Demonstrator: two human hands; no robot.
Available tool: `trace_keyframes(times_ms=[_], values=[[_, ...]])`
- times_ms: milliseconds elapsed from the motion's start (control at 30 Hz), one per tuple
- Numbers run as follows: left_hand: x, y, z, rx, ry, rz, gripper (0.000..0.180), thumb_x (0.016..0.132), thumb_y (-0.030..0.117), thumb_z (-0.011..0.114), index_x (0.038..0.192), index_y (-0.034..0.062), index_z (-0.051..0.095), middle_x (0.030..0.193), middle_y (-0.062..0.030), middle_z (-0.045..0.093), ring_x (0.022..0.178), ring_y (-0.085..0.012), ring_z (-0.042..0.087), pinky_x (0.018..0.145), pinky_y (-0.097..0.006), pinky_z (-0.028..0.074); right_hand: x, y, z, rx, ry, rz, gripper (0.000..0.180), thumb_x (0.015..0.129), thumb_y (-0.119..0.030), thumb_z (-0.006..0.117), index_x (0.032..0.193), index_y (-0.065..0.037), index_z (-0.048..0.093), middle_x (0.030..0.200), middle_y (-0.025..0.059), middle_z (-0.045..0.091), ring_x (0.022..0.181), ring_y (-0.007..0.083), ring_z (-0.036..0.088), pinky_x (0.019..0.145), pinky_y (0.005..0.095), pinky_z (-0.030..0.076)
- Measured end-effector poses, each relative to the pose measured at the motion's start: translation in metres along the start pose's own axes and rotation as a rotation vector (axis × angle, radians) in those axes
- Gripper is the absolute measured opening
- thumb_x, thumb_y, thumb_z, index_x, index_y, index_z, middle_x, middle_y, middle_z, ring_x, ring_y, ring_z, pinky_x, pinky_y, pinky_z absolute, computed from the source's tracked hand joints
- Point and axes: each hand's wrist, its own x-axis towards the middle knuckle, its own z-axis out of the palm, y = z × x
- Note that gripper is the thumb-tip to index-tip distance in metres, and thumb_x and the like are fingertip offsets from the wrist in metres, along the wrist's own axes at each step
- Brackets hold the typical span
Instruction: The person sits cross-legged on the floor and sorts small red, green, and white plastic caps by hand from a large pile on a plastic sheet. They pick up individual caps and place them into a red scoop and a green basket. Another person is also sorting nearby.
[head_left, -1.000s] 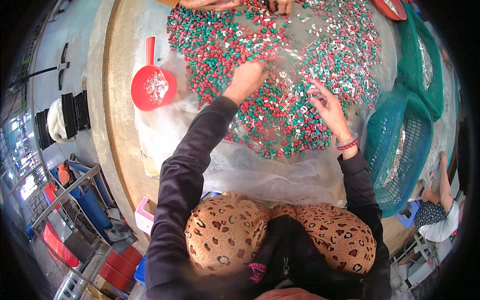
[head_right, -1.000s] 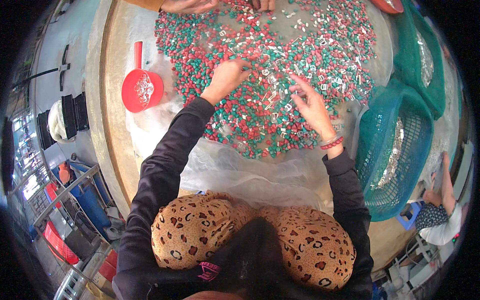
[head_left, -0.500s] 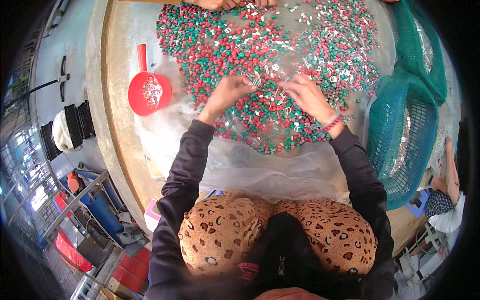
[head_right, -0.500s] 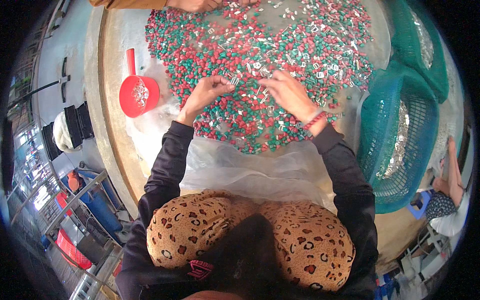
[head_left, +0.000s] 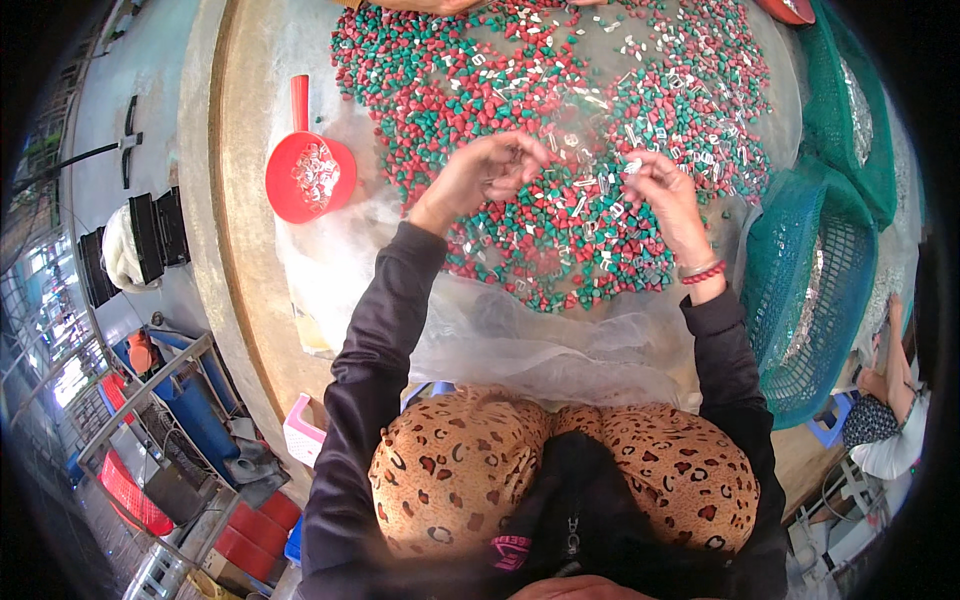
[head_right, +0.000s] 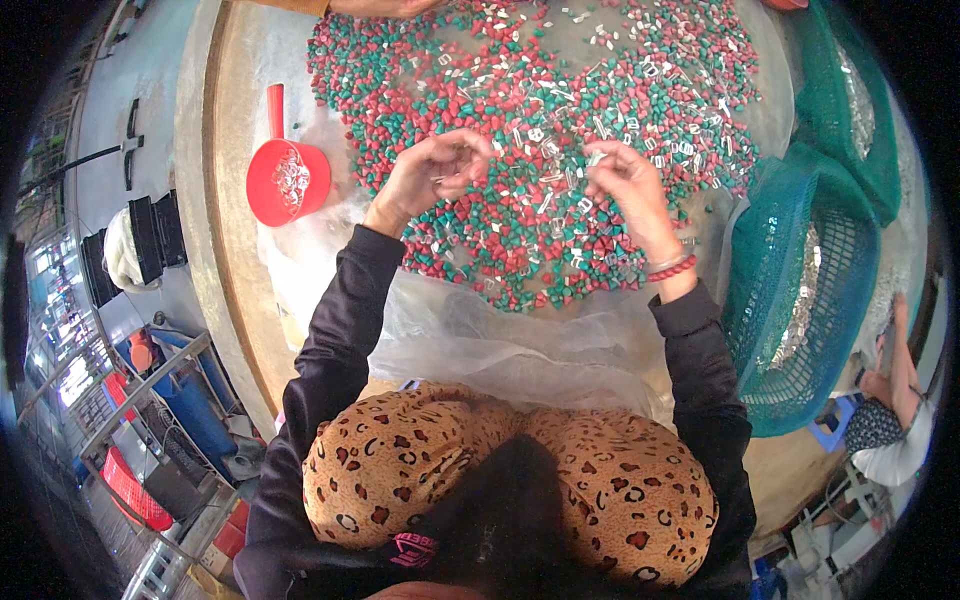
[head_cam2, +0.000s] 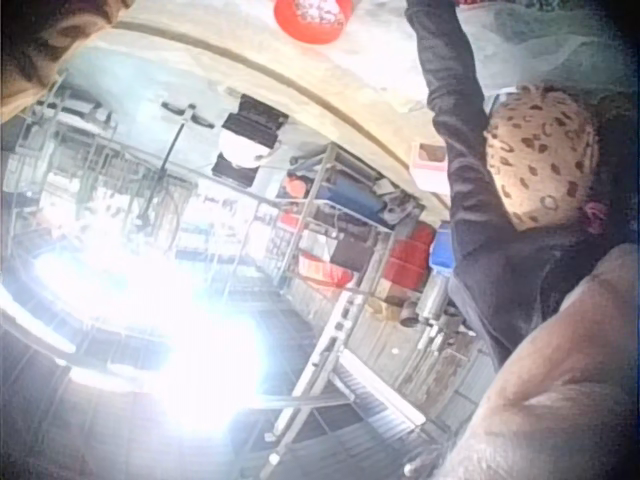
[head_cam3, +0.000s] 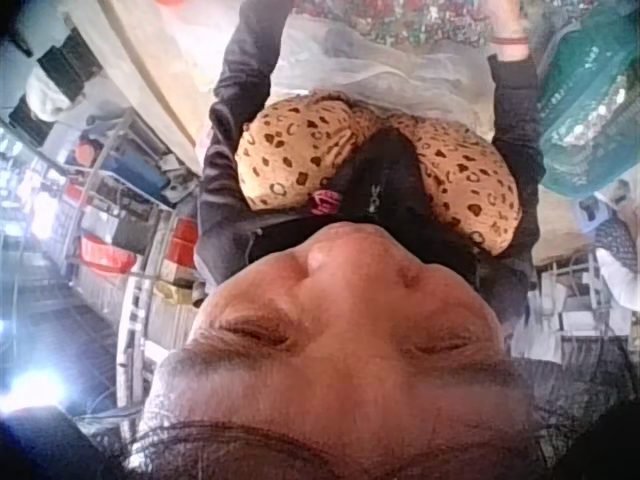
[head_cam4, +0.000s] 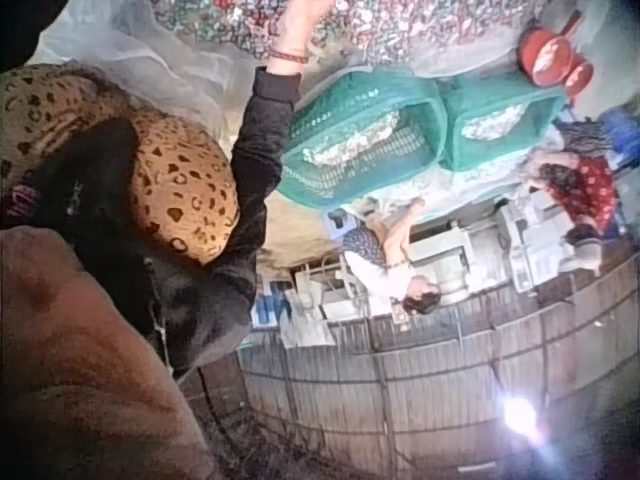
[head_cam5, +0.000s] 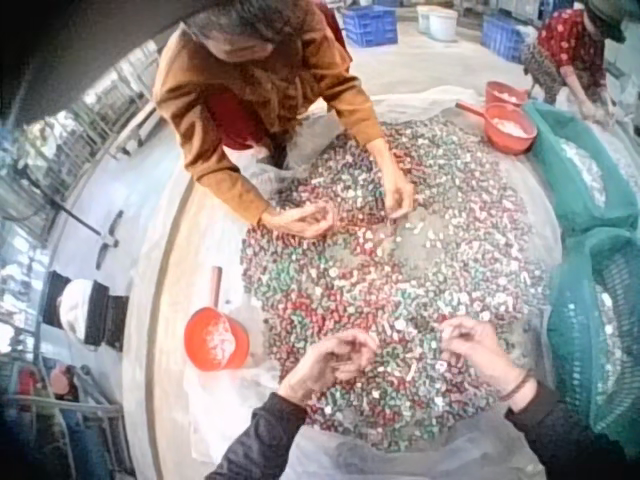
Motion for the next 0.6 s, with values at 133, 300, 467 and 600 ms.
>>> trace_keyframes(times_ms=[133, 300, 467, 600], values=[[0.042, -0.012, -0.007, 1.150, 0.269, 0.191, 0.024, 0.086, 0.019, 0.058, 0.106, 0.0077, 0.063, 0.076, 0.0001, 0.059, 0.063, -0.0133, 0.057, 0.055, -0.028, 0.046, -0.007, -0.011, -0.018, 0.306, -0.113, 0.009, 0.006, 0.090, -0.012, 0.054, 0.093, -0.007, 0.053, 0.082, 0.0014, 0.056, 0.070, 0.0118, 0.057, 0.061, 0.0255, 0.043], [0.068, -0.036, -0.030, 2.150, 0.228, 0.247, 0.019, 0.086, 0.013, 0.057, 0.104, 0.0099, 0.061, 0.090, -0.0106, 0.065, 0.084, -0.0286, 0.066, 0.068, -0.040, 0.054, -0.008, -0.016, -0.020, 0.061, -0.132, 0.071, 0.008, 0.090, -0.017, 0.054, 0.091, -0.010, 0.054, 0.077, -0.0035, 0.052, 0.069, 0.0073, 0.052, 0.058, 0.0226, 0.037], [0.057, -0.040, -0.031, 2.015, 0.369, 0.231, 0.021, 0.085, 0.017, 0.059, 0.104, 0.0091, 0.058, 0.087, -0.0103, 0.064, 0.082, -0.0295, 0.066, 0.064, -0.041, 0.053, 0.021, 0.018, 0.005, -0.876, -0.166, -0.307, 0.015, 0.086, -0.016, 0.059, 0.092, -0.003, 0.062, 0.071, 0.0104, 0.061, 0.065, 0.0200, 0.060, 0.060, 0.0335, 0.046], [0.025, -0.020, -0.021, 0.738, 0.344, 0.018, 0.015, 0.085, 0.017, 0.053, 0.096, 0.0080, 0.056, 0.076, -0.0027, 0.057, 0.058, -0.0146, 0.048, 0.049, -0.029, 0.038, 0.039, 0.039, 0.022, -1.365, -0.250, -0.428, 0.018, 0.083, -0.016, 0.059, 0.096, -0.005, 0.065, 0.078, 0.0166, 0.064, 0.074, 0.0338, 0.064, 0.066, 0.0430, 0.049]])
